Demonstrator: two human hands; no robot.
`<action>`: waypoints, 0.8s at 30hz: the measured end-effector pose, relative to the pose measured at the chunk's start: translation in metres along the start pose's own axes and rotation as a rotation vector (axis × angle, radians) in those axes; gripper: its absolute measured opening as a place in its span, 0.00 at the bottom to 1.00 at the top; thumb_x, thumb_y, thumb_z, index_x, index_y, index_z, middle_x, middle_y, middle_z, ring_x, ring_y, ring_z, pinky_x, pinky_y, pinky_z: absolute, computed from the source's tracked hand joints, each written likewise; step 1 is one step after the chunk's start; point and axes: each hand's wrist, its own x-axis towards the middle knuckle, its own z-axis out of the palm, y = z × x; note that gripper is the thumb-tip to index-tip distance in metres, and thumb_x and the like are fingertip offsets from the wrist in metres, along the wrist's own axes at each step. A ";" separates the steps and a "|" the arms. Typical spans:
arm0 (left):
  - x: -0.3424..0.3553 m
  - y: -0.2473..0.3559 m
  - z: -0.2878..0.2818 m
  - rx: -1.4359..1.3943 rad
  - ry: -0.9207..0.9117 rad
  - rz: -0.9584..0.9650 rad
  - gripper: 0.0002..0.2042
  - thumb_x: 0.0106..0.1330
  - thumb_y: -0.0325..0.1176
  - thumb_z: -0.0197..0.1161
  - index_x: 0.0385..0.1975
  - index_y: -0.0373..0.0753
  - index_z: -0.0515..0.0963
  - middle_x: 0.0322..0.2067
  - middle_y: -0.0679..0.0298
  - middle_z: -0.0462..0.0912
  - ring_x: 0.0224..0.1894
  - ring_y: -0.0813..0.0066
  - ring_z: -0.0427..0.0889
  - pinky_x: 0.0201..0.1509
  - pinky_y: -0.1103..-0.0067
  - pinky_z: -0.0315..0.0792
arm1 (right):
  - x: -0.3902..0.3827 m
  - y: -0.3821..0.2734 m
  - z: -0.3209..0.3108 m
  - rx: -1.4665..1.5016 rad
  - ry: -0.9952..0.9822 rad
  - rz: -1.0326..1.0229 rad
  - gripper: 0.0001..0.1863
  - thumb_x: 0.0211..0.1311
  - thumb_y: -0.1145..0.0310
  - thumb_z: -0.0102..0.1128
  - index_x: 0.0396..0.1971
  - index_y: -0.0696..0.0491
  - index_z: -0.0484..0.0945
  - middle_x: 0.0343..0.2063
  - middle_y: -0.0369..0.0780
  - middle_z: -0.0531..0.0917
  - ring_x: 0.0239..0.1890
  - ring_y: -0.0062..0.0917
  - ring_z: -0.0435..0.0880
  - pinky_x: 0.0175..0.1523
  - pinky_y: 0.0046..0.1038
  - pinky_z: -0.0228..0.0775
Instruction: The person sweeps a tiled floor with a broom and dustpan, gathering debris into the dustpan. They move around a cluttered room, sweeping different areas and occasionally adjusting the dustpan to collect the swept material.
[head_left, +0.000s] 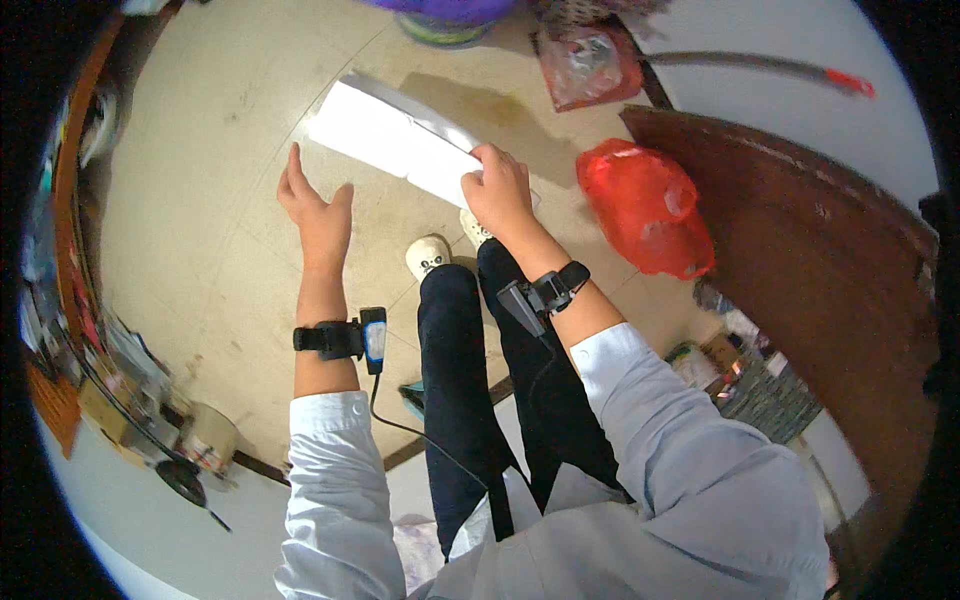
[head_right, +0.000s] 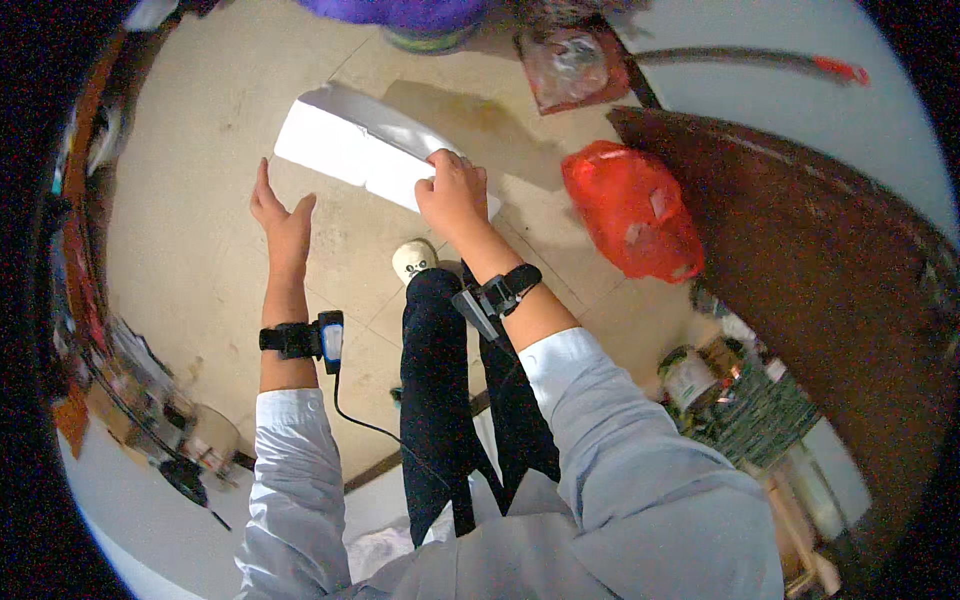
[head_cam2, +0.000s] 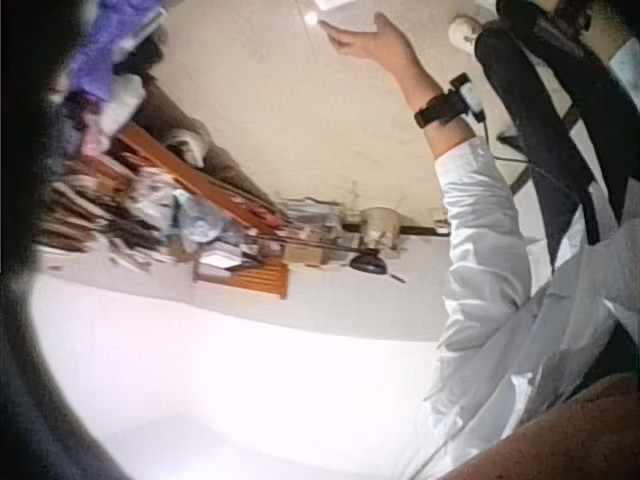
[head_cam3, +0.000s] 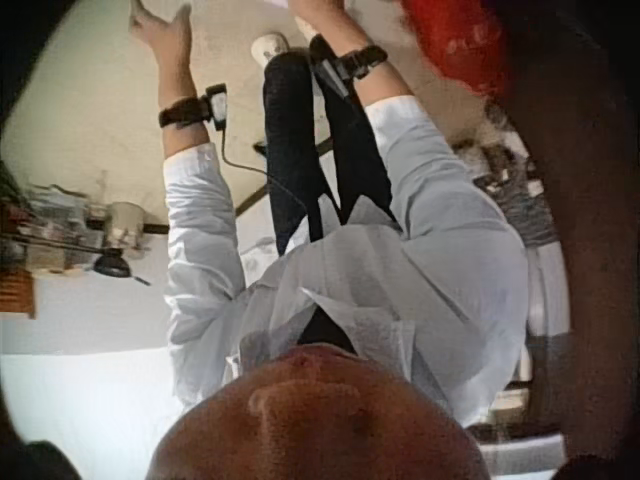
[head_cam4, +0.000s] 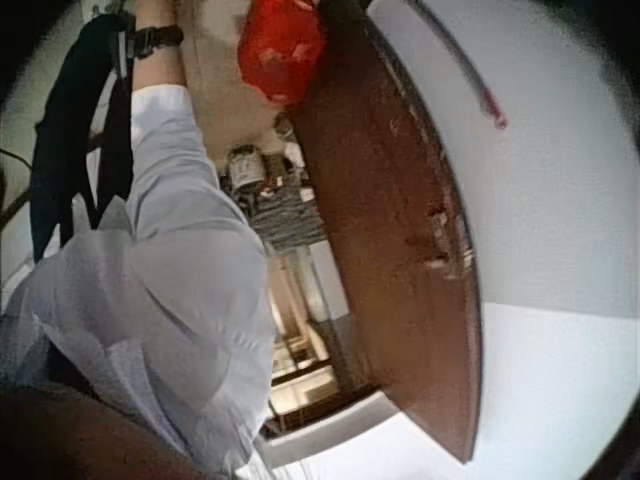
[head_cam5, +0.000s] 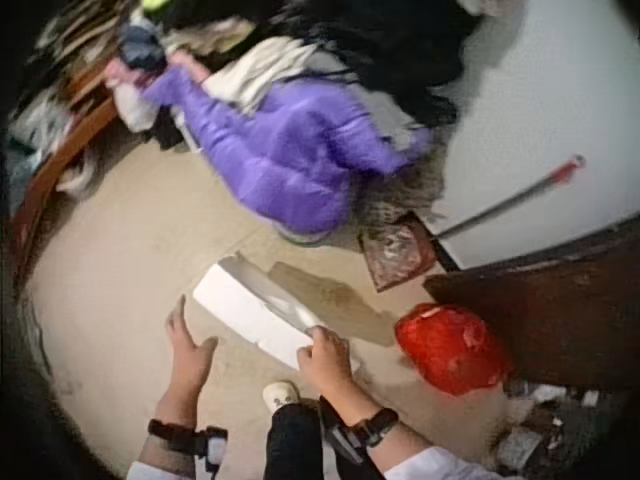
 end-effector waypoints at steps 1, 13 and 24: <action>0.004 0.002 -0.003 0.025 0.006 0.089 0.37 0.52 0.23 0.54 0.62 0.45 0.45 0.55 0.48 0.51 0.61 0.52 0.50 0.61 0.62 0.53 | -0.007 -0.002 0.002 0.038 0.031 0.025 0.14 0.46 0.70 0.50 0.36 0.58 0.71 0.33 0.50 0.77 0.39 0.43 0.74 0.46 0.39 0.62; -0.052 0.127 0.039 0.244 -0.447 0.952 0.32 0.43 0.26 0.67 0.53 0.39 0.63 0.50 0.54 0.67 0.51 0.54 0.67 0.55 0.69 0.63 | -0.135 0.034 -0.106 0.374 0.223 0.352 0.24 0.47 0.69 0.48 0.48 0.57 0.64 0.41 0.50 0.74 0.47 0.42 0.70 0.53 0.40 0.56; -0.177 0.203 0.226 0.115 -0.844 1.135 0.25 0.49 0.32 0.64 0.49 0.38 0.66 0.45 0.53 0.70 0.46 0.54 0.71 0.47 0.70 0.69 | -0.249 0.132 -0.228 0.073 0.561 0.749 0.46 0.33 0.67 0.68 0.57 0.55 0.53 0.42 0.49 0.69 0.46 0.42 0.68 0.51 0.40 0.60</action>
